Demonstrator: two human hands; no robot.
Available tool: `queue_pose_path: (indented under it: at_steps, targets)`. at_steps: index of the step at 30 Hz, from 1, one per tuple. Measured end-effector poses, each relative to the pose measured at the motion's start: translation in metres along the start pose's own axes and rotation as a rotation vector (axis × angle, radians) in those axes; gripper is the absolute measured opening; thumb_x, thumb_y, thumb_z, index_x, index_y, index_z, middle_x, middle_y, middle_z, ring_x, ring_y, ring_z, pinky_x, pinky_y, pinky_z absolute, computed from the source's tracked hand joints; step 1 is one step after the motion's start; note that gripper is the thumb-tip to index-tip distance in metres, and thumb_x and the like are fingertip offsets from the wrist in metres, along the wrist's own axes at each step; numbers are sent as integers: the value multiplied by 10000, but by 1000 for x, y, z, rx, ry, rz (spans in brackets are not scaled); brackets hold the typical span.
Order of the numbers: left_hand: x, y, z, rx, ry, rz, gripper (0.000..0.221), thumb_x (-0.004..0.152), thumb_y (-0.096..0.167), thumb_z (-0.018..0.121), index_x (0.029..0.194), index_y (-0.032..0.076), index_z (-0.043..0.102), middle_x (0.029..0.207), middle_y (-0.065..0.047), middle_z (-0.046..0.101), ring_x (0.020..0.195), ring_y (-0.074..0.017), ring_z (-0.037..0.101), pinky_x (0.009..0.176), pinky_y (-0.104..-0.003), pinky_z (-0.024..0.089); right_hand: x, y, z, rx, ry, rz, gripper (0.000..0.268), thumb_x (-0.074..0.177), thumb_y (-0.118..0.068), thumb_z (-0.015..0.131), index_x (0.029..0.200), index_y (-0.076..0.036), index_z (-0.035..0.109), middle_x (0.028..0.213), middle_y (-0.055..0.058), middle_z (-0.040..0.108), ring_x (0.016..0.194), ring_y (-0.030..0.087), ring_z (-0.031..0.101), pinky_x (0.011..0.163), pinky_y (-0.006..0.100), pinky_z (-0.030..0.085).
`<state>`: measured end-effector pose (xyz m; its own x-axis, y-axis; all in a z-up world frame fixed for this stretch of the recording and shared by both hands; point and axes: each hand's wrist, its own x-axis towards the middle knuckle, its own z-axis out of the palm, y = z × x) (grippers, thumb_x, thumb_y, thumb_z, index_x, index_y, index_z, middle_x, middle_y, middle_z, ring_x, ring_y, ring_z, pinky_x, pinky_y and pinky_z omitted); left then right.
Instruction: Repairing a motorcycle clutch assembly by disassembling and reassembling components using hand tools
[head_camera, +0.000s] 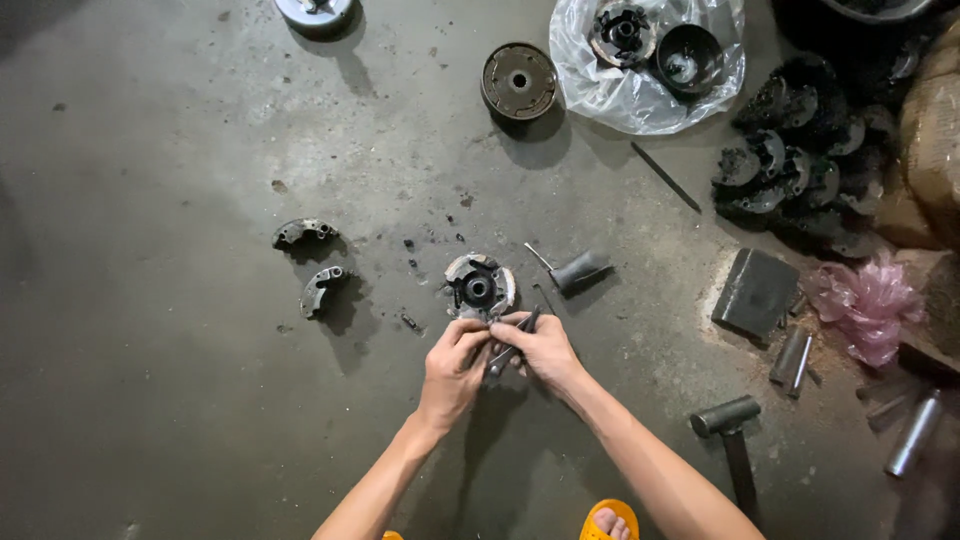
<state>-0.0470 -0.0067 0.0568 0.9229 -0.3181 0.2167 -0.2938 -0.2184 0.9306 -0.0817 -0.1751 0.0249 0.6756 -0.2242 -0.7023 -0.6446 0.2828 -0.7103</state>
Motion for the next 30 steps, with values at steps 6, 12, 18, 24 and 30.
queue_pose_path:
  at_steps: [6, 12, 18, 24, 30]
  targets:
    - [1, -12, -8, -3, -191, -26, 278, 900, -48, 669, 1152, 50, 736, 1067, -155, 742, 976, -371, 741, 832, -449, 611, -1, -27, -21, -625, -203, -265, 211, 830, -178, 795, 990, -42, 810, 777, 172, 778, 699, 224, 713, 622, 376, 576]
    - [-1, -45, -5, 126, -420, -1, 187, 876, 32, 715, 1044, 115, 730, 965, -72, 731, 907, -300, 744, 808, -383, 605, -8, -45, -22, -770, -357, -253, 134, 824, -118, 713, 895, -28, 784, 699, 150, 748, 658, 207, 690, 613, 361, 573]
    - [14, -48, -1, -44, -426, -311, 142, 836, 78, 768, 968, 126, 783, 876, -97, 780, 869, -274, 768, 763, -374, 587, -7, -59, -32, -719, -370, -277, 182, 829, -126, 744, 959, -6, 787, 799, 202, 779, 764, 249, 734, 709, 417, 586]
    - [27, -56, 5, 157, -220, -75, 126, 848, 105, 757, 961, 157, 744, 868, -46, 723, 820, -242, 704, 760, -357, 538, -8, -66, -31, -521, -99, -355, 155, 898, -169, 746, 997, -76, 820, 792, 154, 787, 709, 167, 702, 700, 379, 586]
    - [32, -66, 10, 528, -110, 275, 98, 893, 201, 745, 941, 192, 659, 901, 13, 557, 871, -203, 568, 798, -352, 418, 3, -56, -38, -304, 142, -437, 161, 973, -147, 681, 887, -100, 809, 572, 117, 717, 483, 161, 699, 504, 271, 572]
